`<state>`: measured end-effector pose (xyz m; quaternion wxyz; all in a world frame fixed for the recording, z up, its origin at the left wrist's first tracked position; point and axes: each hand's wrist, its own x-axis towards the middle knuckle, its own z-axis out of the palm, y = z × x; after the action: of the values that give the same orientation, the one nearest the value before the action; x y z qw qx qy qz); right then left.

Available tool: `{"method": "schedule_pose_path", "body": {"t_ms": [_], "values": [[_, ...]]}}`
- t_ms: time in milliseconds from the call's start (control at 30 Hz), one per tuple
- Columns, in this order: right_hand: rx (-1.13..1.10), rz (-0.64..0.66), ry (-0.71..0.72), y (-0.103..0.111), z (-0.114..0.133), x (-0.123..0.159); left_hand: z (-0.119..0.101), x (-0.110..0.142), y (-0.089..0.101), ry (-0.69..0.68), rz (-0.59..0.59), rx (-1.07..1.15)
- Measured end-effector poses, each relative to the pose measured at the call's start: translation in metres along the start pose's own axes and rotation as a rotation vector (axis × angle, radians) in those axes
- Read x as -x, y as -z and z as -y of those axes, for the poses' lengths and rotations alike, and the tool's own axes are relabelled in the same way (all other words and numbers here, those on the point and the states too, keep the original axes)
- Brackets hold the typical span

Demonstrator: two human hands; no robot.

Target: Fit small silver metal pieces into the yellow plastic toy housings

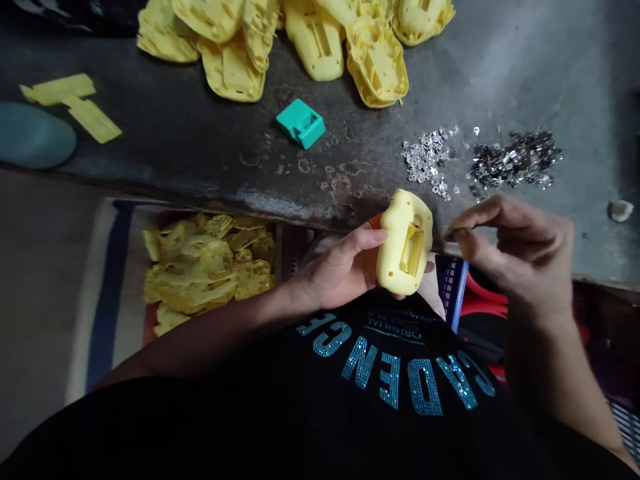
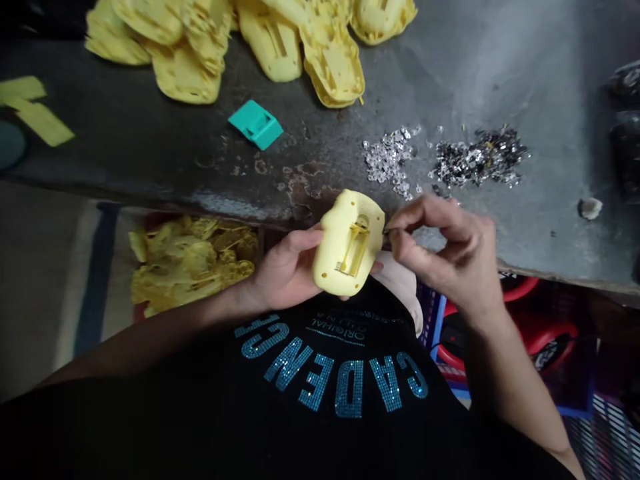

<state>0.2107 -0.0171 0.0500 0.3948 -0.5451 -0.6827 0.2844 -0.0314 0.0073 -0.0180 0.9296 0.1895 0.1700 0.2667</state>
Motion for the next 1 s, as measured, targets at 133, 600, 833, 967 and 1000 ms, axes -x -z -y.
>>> {"method": "schedule_pose_path", "body": {"t_ms": [133, 600, 833, 967, 1000], "values": [[-0.102, -0.046, 0.017, -0.019, 0.008, 0.024, 0.004, -0.001, -0.005, 0.023, 0.036, -0.041], [-0.015, -0.076, 0.015, -0.004, 0.003, 0.049, 0.015, -0.001, -0.01, 0.118, 0.089, -0.059], [-0.033, -0.129, 0.092, -0.017, -0.006, 0.039, 0.019, -0.002, -0.01, 0.149, 0.124, -0.043], [0.031, -0.123, 0.108, -0.012, -0.005, 0.042, 0.017, -0.002, -0.009, 0.169, 0.141, -0.032], [0.034, -0.115, 0.104, -0.01, -0.004, 0.043, 0.017, -0.002, -0.009, 0.177, 0.142, -0.029]]}}
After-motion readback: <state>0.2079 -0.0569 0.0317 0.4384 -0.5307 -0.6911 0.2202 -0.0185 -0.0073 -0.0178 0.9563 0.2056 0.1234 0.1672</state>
